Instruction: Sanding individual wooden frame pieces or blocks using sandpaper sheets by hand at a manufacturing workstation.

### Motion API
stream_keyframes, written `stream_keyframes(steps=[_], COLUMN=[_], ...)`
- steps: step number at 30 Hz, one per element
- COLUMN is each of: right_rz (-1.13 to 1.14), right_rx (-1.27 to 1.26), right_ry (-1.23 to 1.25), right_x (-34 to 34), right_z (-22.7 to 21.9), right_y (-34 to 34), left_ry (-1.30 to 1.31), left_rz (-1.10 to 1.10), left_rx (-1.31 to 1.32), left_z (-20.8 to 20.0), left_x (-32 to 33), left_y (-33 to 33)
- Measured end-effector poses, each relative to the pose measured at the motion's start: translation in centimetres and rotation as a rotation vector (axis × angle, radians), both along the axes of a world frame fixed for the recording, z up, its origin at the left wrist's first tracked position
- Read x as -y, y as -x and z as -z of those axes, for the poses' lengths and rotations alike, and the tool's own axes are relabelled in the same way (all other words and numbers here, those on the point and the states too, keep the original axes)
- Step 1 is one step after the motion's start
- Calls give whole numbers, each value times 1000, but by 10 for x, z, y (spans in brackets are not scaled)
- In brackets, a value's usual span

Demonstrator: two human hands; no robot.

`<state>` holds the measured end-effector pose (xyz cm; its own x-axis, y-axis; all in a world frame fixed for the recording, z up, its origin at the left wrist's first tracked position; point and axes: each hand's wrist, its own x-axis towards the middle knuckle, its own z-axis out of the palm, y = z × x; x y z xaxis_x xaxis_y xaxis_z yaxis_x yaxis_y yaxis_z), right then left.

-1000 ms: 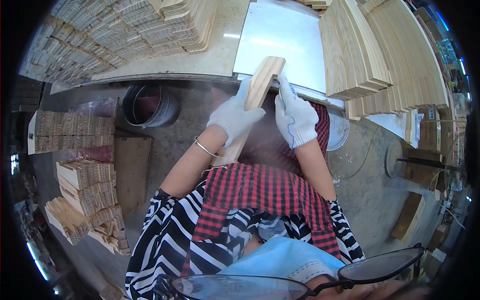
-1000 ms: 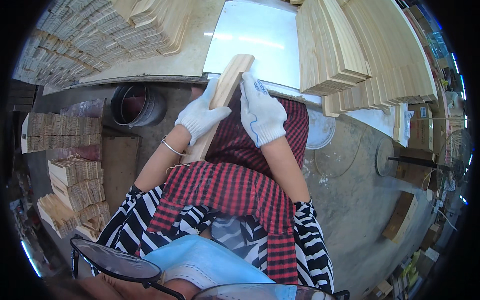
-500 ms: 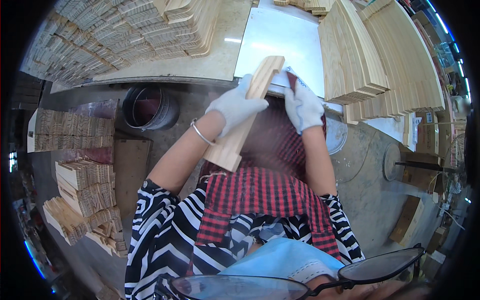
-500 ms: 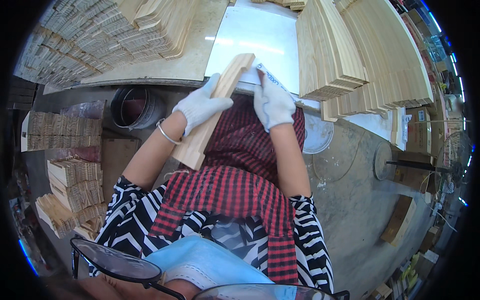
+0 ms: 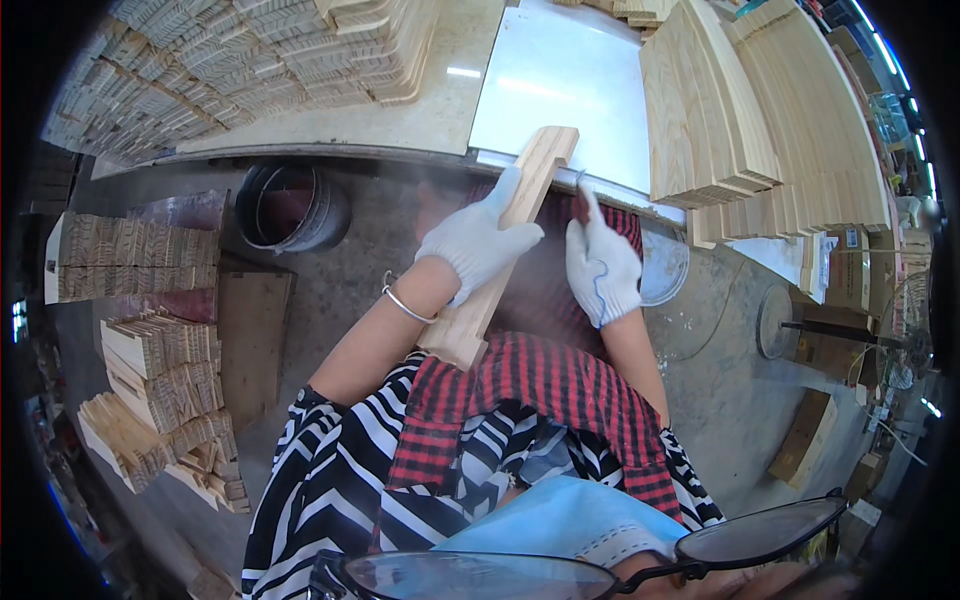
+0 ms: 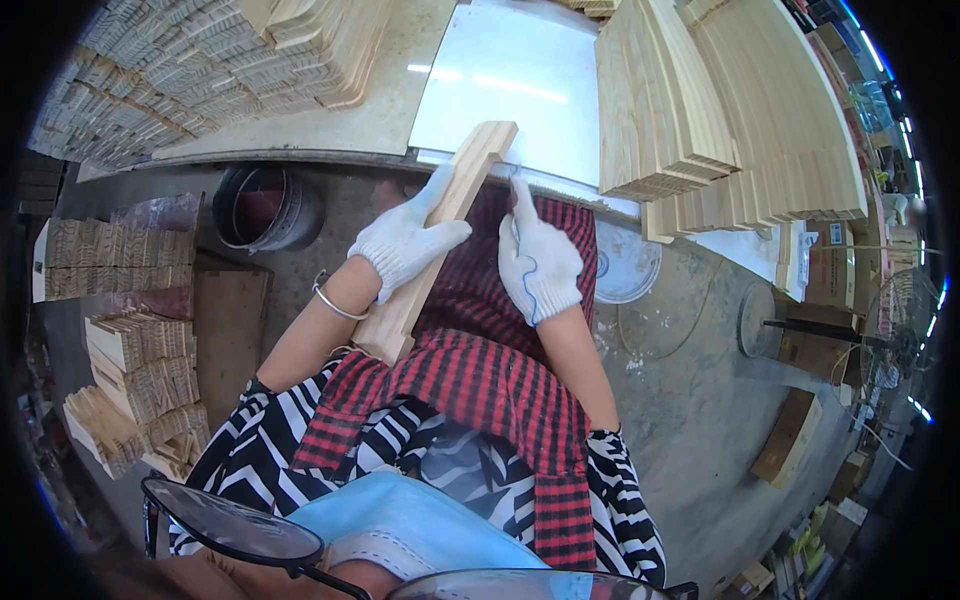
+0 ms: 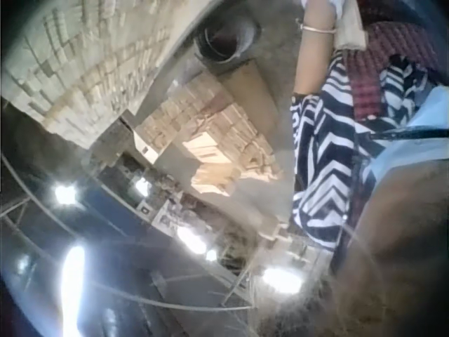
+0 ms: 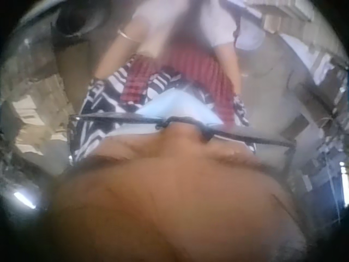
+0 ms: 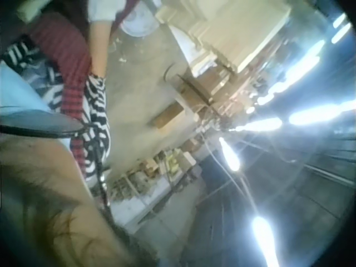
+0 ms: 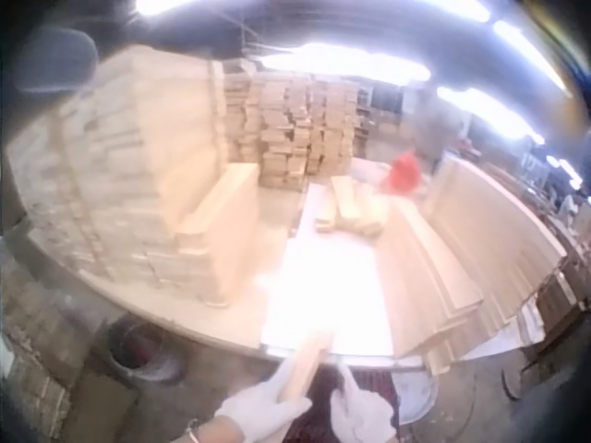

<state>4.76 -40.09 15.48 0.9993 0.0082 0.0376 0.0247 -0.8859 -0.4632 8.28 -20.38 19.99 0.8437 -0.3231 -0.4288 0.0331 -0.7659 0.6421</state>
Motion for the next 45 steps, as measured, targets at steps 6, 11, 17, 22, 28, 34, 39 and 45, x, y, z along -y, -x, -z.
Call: stream_keyframes(steps=[6, 11, 17, 22, 28, 34, 39, 45], right_rz=[-206, -149, -186, -216, -174, -348, -307, -271], right_rx=[287, -13, 229, 54, 250, 103, 21, 215], right_ry=[52, 33, 2, 97, -53, 396, 385, 290], right_x=[-14, -6, -19, -4, -3, -16, -9, -19], right_z=[-3, -9, -13, -6, -35, -21, -20, -32], right_y=[-42, -20, -37, -21, -32, -65, -61, -61], left_ry=[-19, -24, -14, 43, 1209, 1348, 1506, 1574], left_rz=[-15, -10, 1, -27, -423, -380, -332, -332], left_rx=[57, 56, 71, 105, -777, -856, -1043, -1116], left_z=[-5, 5, -6, 25, 38, 51, 81, 85], left_x=[3, -3, 3, -5, -26, -32, -42, -48], left_y=[4, 1, 5, 1, 1, 1, -7, -10])
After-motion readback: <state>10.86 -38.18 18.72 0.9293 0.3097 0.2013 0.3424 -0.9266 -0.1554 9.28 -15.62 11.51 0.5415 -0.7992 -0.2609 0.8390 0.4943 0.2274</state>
